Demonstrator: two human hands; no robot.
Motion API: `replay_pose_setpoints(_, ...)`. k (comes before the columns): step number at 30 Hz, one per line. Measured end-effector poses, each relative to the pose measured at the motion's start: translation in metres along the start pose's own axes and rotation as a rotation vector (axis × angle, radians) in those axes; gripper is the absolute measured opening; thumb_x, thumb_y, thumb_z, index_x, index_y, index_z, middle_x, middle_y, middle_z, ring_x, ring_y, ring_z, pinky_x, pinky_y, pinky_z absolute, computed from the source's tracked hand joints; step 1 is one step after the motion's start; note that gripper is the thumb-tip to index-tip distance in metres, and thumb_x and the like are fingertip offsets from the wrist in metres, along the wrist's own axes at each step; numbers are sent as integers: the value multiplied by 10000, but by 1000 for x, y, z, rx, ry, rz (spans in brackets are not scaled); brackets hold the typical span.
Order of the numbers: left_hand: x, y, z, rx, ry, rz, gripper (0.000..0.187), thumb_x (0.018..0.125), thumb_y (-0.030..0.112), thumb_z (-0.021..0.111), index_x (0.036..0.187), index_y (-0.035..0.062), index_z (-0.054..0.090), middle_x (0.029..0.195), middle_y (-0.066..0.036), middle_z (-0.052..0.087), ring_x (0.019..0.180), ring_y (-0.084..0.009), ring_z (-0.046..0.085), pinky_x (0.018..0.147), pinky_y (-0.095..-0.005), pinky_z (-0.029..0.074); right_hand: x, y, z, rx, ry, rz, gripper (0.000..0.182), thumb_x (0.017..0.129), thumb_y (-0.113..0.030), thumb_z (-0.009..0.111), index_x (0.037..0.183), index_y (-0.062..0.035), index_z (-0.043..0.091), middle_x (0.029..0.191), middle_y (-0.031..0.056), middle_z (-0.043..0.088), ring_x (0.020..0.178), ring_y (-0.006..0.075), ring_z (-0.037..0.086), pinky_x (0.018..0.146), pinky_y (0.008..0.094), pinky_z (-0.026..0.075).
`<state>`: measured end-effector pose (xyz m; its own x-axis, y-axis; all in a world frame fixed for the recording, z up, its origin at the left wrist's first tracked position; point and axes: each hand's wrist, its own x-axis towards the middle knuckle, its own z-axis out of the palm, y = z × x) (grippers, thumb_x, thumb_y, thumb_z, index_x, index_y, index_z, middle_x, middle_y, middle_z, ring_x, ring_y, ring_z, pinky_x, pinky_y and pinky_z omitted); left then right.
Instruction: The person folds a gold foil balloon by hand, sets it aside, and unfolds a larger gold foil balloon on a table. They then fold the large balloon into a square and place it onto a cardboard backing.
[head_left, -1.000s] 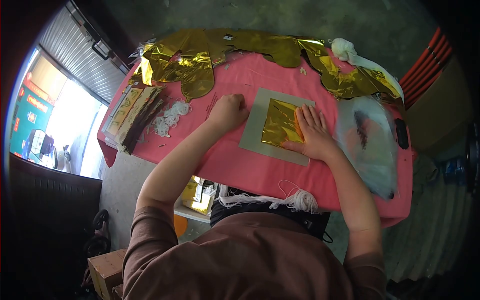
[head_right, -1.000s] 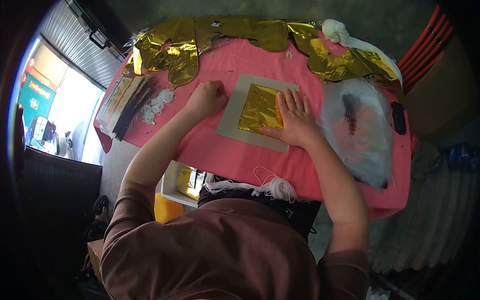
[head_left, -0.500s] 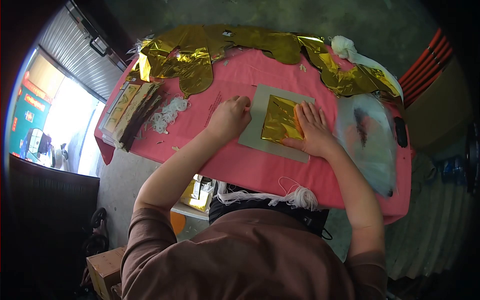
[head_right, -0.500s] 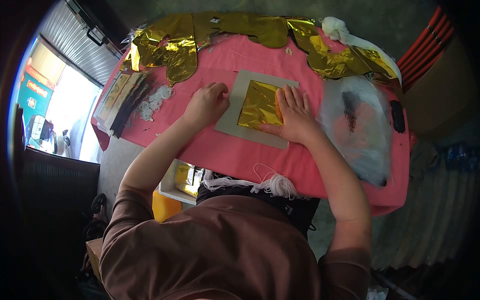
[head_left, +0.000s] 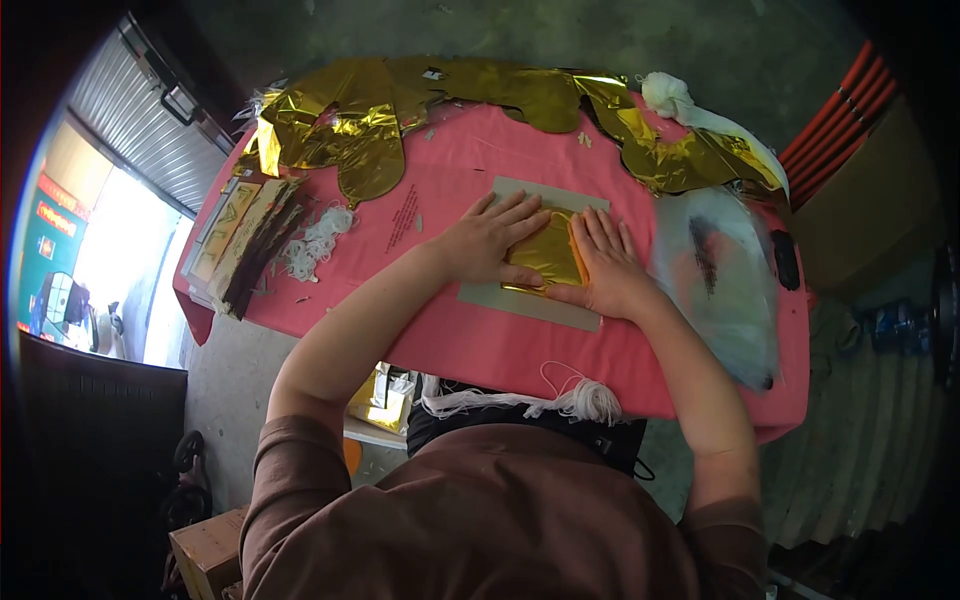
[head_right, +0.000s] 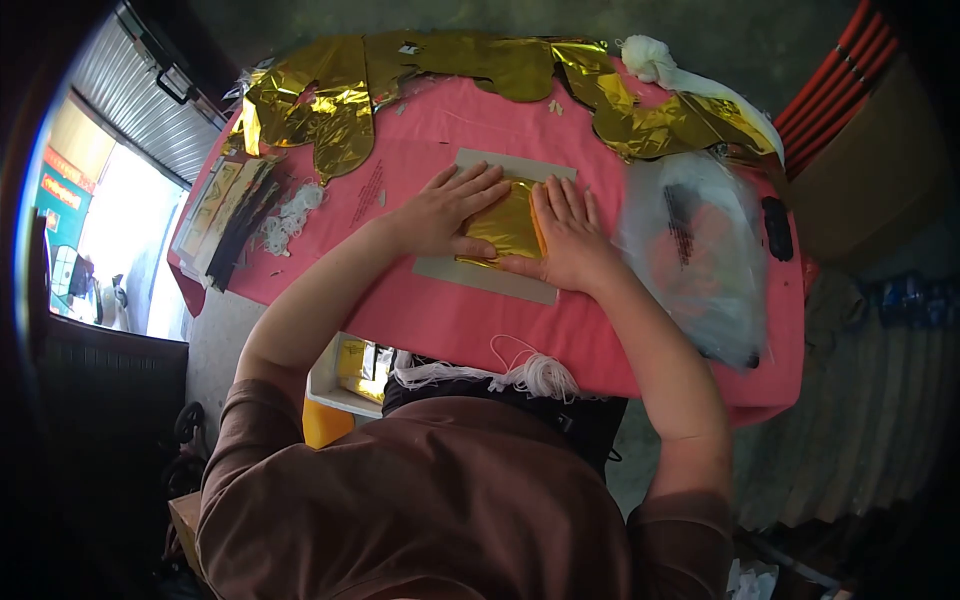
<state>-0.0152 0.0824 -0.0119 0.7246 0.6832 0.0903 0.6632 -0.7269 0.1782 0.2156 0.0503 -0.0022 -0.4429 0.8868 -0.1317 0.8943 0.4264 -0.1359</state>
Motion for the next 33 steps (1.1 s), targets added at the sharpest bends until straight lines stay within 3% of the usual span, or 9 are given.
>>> replay_pose_setpoints(6,0,2,-3,17,-8,-4,916,741,660,543,1423,122,252,1476,-139,219,1378,-303,158,1107,-496,139,2,3,-8,58,-22,-30,1137,681,-744,525,1437,-14,91,1492,205,92,1398,310,24,1120,447,26)
replay_pose_setpoints(8,0,2,-2,3,-15,-5,920,738,662,545,1422,119,254,1476,-140,220,1378,-303,158,1108,-496,139,4,1,-9,56,166,-101,1086,694,-718,541,1432,-24,150,1492,198,108,1398,311,29,1118,458,38)
replay_pose_setpoints(17,-2,3,-4,-33,-22,-23,952,706,605,621,1423,106,245,1476,-146,216,1384,-295,143,1111,-491,137,10,-11,4,71,145,-137,1001,724,-695,527,1423,-47,223,1494,157,150,1392,319,76,1105,511,29)
replay_pose_setpoints(20,-9,4,-8,-107,137,-19,862,727,534,643,1390,90,317,1456,-160,260,1364,-313,202,1096,-485,181,8,-13,-2,12,99,-128,1010,719,-711,515,1424,-51,221,1497,150,146,1392,313,83,1104,514,15)
replay_pose_setpoints(22,-19,3,-16,-106,273,-110,683,759,448,647,1293,73,443,1352,-161,401,1276,-322,341,1029,-468,282,9,-11,1,21,106,-130,1018,713,-719,512,1425,-53,219,1498,148,143,1392,310,85,1104,513,11)
replay_pose_setpoints(23,-26,1,-18,-103,269,-112,683,759,448,647,1293,73,443,1352,-161,401,1276,-322,341,1029,-468,282,9,-11,3,29,114,-132,1027,707,-727,509,1426,-56,216,1499,147,139,1391,308,87,1104,512,7)
replay_pose_setpoints(25,-39,-1,-21,65,310,-501,494,782,385,633,1153,70,545,1177,-133,505,1114,-312,462,935,-446,348,9,-11,2,26,109,-130,1032,703,-733,506,1428,-60,213,1500,145,138,1392,305,86,1105,508,2)
replay_pose_setpoints(30,-43,-10,-5,57,412,-490,390,785,346,633,1057,70,596,1069,-115,523,1011,-303,501,892,-423,376,10,-10,7,25,115,-129,1037,699,-743,497,1433,-72,206,1500,143,137,1393,302,84,1107,501,-8)
replay_pose_setpoints(33,-37,-13,-6,17,441,-466,352,784,314,635,1025,58,611,1047,-120,530,989,-309,510,874,-411,397,11,-7,10,39,175,-156,1042,686,-762,494,1416,-60,247,1484,155,176,1382,326,111,1090,557,27)
